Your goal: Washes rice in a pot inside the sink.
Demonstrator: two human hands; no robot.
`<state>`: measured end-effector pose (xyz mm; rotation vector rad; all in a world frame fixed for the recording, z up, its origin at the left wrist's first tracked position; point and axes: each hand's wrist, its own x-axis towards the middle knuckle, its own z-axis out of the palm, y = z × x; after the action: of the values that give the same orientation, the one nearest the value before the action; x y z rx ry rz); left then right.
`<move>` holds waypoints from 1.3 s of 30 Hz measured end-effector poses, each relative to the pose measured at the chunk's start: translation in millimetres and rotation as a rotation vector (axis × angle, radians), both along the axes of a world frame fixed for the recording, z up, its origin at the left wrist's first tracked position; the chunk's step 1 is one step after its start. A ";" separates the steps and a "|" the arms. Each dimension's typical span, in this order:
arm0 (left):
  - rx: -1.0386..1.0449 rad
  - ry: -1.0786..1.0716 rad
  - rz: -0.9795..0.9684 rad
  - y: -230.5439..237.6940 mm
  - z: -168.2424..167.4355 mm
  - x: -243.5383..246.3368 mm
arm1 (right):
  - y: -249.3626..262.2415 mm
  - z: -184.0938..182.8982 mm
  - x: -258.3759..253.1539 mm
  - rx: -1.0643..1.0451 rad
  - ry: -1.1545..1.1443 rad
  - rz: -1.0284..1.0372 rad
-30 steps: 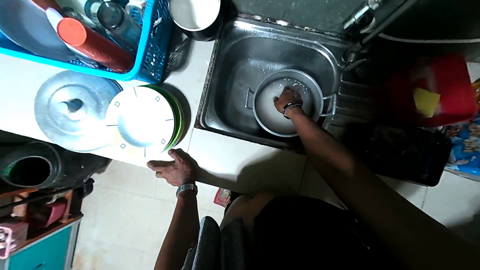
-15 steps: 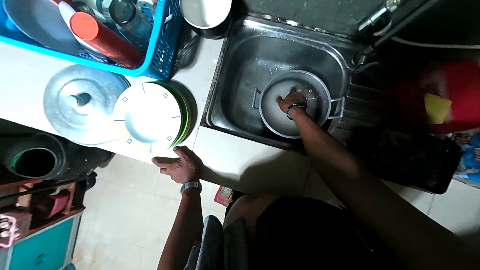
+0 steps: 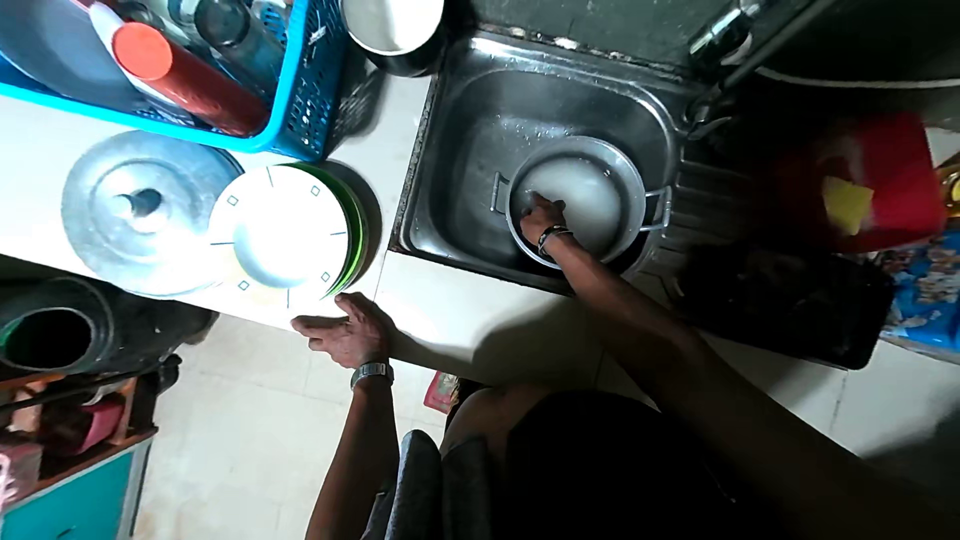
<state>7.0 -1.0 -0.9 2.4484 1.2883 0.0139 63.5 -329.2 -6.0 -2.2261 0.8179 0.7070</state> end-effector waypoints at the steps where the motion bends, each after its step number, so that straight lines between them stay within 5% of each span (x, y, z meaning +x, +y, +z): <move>1: -0.003 -0.002 0.003 0.0 0.5 0.2 | -7.0 0.1 -4.9 -0.024 0.016 -0.010; 8: -0.008 -0.021 -0.001 1.0 1.4 -1.2 | -65.6 -7.3 -34.5 -0.214 0.061 -0.133; 13: -0.015 -0.014 -0.014 1.3 2.9 -2.4 | -61.4 -6.8 -30.5 -0.296 0.124 -0.118; 24: -0.025 -0.012 -0.001 2.6 0.0 -1.9 | -6.9 1.4 -18.7 -0.048 -0.035 0.176; 29: -0.038 -0.025 0.009 2.5 -1.2 -2.9 | -14.2 -11.0 -13.7 0.009 -0.068 0.111; 34: -0.053 -0.016 0.015 2.8 -0.7 -3.0 | -49.4 -3.7 -27.6 -0.167 0.016 0.083; 39: -0.031 -0.018 0.005 4.9 -5.5 -5.7 | -86.2 -16.3 -6.6 -0.354 -0.068 0.270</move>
<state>1.2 4.0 -6.5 2.4137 1.2769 0.0171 56.9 -415.4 -22.3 -2.6999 0.6545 0.6437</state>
